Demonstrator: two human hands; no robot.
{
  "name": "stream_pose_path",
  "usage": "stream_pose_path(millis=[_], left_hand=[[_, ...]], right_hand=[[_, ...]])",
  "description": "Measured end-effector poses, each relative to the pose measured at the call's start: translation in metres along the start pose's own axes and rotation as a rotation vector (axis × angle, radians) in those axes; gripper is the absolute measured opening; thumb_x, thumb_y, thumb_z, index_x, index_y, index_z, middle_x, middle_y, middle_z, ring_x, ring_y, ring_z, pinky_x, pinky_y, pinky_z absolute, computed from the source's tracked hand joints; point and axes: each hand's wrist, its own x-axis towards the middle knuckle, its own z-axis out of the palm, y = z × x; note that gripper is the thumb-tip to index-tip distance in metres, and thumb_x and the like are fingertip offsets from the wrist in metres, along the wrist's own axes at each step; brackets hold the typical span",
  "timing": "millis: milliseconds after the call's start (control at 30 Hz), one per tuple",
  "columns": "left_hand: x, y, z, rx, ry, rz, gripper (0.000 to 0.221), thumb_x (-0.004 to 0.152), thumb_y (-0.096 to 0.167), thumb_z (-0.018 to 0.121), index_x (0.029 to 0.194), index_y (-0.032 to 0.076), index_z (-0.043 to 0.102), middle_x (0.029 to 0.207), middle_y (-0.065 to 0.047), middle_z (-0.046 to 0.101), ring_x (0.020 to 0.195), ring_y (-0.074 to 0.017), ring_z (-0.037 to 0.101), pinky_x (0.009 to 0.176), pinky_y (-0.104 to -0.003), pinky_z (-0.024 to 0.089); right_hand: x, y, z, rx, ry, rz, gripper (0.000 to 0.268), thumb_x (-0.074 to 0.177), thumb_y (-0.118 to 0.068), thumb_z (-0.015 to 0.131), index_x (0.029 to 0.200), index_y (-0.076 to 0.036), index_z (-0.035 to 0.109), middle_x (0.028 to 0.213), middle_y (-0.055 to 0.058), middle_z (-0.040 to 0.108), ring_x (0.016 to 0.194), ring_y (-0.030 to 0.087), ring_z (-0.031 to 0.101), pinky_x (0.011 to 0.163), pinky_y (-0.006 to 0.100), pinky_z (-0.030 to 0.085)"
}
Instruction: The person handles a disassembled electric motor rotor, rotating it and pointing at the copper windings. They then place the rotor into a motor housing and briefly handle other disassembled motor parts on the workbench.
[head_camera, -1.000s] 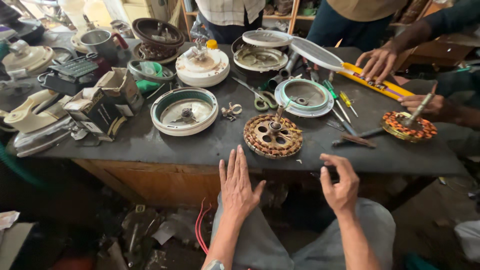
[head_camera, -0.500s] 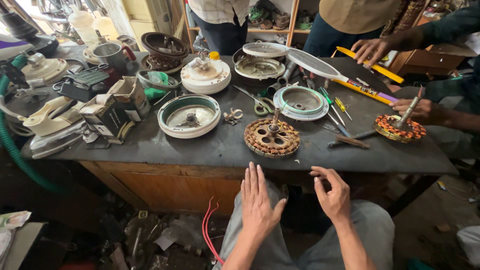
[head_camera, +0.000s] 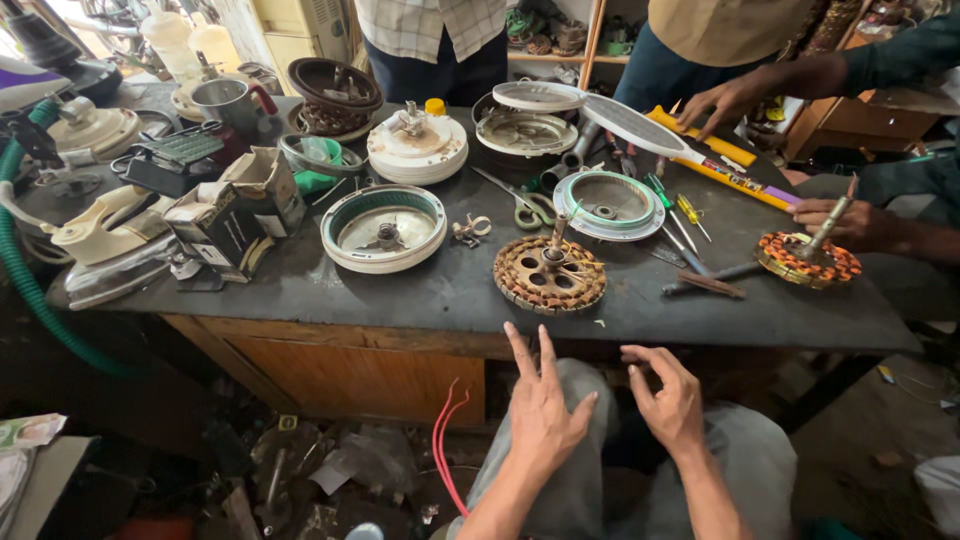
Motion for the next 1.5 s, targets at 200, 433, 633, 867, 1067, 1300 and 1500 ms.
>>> stream_pose_path(millis=[200,433,633,867,1067,1300,1500], left_hand=[[0.005,0.006,0.015,-0.162,0.123,0.079,0.113,0.078,0.027,0.083,0.161,-0.001,0.012,0.162,-0.037,-0.024,0.137,-0.0565,0.042,0.104,-0.047,0.049],[0.016,-0.002,0.036,-0.154,0.139,0.026,0.112,0.077,0.026,0.082,0.162,0.005,0.011,0.161,-0.038,-0.025,0.142,-0.0588,0.031,0.104,-0.046,0.049],[0.024,-0.022,0.059,-0.141,0.266,0.161,0.11,0.078,0.023,0.081,0.163,0.002,0.014,0.158,-0.046,-0.021,0.145,-0.0657,0.019,0.111,-0.051,0.042],[0.031,-0.054,0.092,-0.093,0.33,0.184,0.106,0.082,0.023,0.079,0.163,0.0,0.015,0.161,-0.047,-0.014,0.142,-0.0586,0.031,0.115,-0.055,0.037],[0.03,-0.065,0.101,-0.07,0.403,0.187,0.1,0.085,0.021,0.077,0.162,-0.002,0.017,0.166,-0.04,-0.002,0.142,-0.0514,0.034,0.114,-0.052,0.04],[0.034,-0.034,0.053,-0.351,0.569,0.222,0.097,0.094,0.021,0.069,0.165,-0.004,0.008,0.169,-0.03,0.017,0.156,-0.0476,0.026,0.127,-0.052,0.025],[0.058,-0.009,0.01,-0.259,0.49,0.131,0.11,0.085,0.027,0.075,0.162,-0.004,0.002,0.17,-0.029,0.011,0.156,-0.0459,0.016,0.123,-0.052,0.011]], right_hand=[[-0.003,-0.008,-0.014,-0.024,-0.022,0.079,0.026,0.088,-0.001,0.066,0.113,-0.005,0.072,0.102,0.009,0.075,0.092,0.022,0.075,0.078,0.031,0.057],[-0.007,-0.007,-0.023,-0.116,-0.038,0.142,0.023,0.088,-0.007,0.067,0.11,-0.006,0.073,0.105,0.008,0.075,0.094,0.025,0.074,0.073,0.032,0.057],[-0.011,0.004,-0.024,-0.197,-0.092,0.217,0.02,0.088,-0.01,0.068,0.108,-0.008,0.074,0.104,0.007,0.075,0.09,0.027,0.074,0.07,0.034,0.057],[-0.001,0.005,-0.009,-0.178,-0.169,0.235,0.021,0.087,-0.012,0.068,0.106,-0.008,0.073,0.1,0.009,0.073,0.085,0.028,0.073,0.064,0.035,0.056],[0.009,0.005,0.01,-0.161,-0.245,0.174,0.021,0.085,-0.012,0.071,0.105,-0.007,0.074,0.096,0.01,0.073,0.081,0.03,0.071,0.066,0.036,0.056],[0.016,0.013,0.029,-0.101,-0.102,0.099,0.014,0.085,-0.01,0.073,0.099,-0.008,0.074,0.091,0.011,0.074,0.08,0.029,0.073,0.067,0.036,0.056],[0.021,0.007,0.027,-0.139,0.134,-0.085,0.013,0.092,-0.011,0.07,0.104,-0.007,0.07,0.099,0.009,0.071,0.091,0.028,0.069,0.081,0.036,0.053]])
